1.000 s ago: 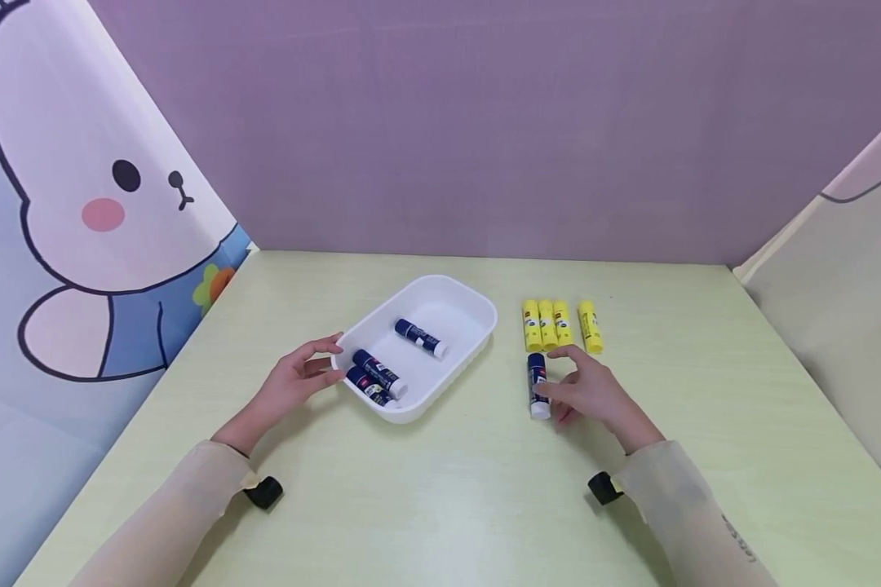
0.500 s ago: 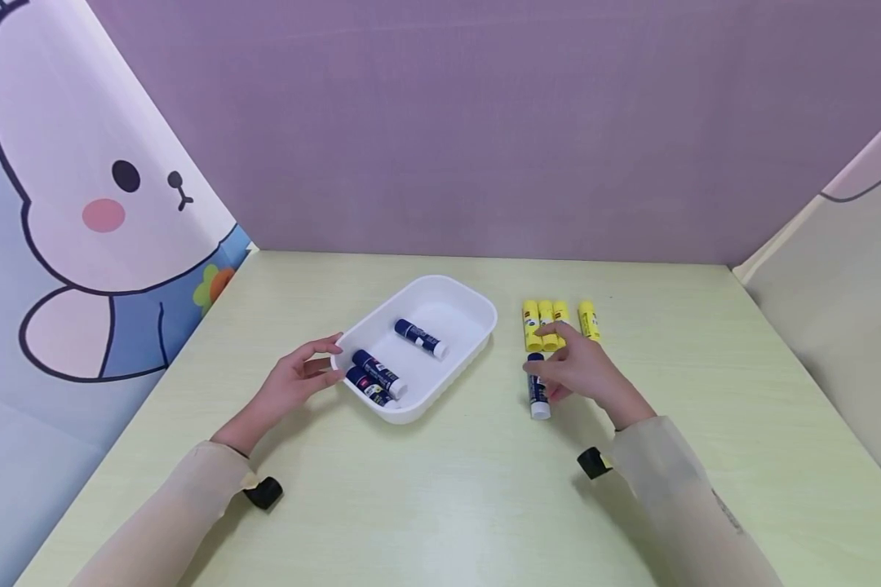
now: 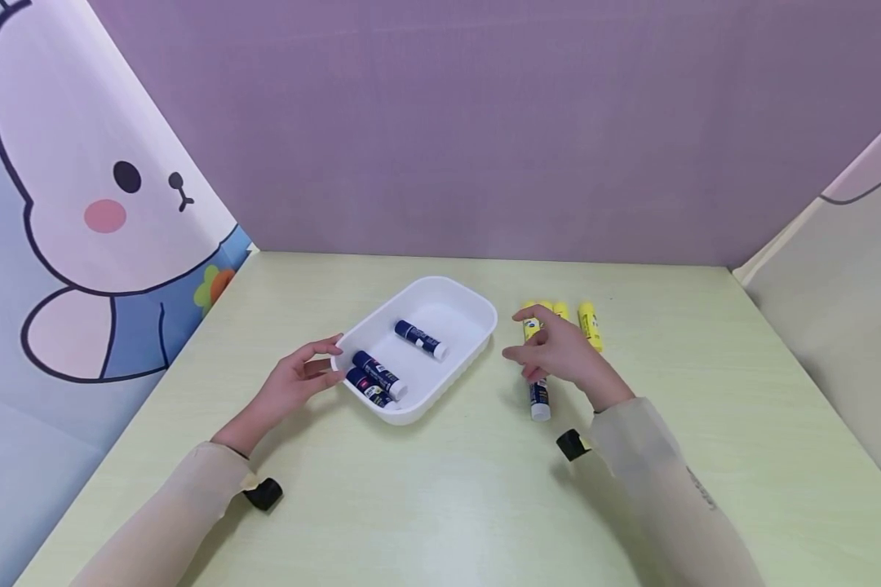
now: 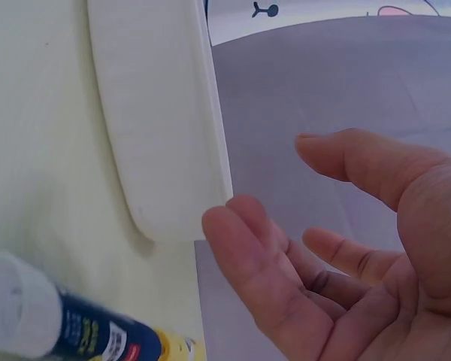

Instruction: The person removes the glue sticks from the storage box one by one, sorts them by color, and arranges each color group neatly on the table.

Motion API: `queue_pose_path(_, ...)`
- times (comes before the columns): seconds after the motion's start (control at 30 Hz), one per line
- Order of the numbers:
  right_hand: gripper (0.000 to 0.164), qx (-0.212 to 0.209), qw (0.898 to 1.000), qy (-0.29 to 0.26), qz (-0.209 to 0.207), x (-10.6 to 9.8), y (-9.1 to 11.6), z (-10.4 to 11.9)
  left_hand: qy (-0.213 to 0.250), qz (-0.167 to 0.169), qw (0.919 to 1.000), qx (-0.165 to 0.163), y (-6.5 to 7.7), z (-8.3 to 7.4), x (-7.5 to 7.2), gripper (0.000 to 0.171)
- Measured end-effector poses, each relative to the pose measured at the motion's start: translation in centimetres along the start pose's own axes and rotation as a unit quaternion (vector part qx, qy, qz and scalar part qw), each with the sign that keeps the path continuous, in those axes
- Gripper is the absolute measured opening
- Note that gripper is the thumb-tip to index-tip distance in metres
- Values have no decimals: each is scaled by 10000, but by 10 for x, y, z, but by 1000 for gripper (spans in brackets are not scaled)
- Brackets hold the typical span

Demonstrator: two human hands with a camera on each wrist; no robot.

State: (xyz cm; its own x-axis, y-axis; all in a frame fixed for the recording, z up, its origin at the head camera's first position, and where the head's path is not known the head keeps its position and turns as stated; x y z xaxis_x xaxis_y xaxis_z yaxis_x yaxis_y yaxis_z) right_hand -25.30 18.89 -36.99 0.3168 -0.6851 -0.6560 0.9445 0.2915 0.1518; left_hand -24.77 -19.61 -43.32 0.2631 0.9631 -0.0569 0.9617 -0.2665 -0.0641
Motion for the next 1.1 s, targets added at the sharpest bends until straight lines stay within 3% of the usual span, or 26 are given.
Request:
queue_pose_path(0.57, 66, -278, 9994, -149, 136, 14, -33, 41, -12, 3, 10000, -5, 0, 1, 0, 36)
queue_pose_path(0.8, 65, -42, 9995, -231, 192, 22, -48, 48, 27, 31, 10000, 14, -1, 1, 0, 37)
queue_pose_path(1.1, 62, -158, 9988, -430, 172, 29, -64, 56, -31, 25, 10000, 15, -1, 0, 0, 36)
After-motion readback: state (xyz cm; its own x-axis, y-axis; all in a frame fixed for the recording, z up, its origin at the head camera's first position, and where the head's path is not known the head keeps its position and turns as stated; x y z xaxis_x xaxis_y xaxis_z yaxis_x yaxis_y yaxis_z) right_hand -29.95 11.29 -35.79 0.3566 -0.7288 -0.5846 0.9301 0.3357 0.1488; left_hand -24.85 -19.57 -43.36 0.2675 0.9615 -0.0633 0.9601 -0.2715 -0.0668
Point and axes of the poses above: each hand's wrist, its own y-axis away from the middle knuckle, its own x-axis out of the palm, z = x × y, the point moved 5 cm from there along -y, towards the middle knuckle, and after that the axes turned 14 degrees about y, right-handed, at the moved point
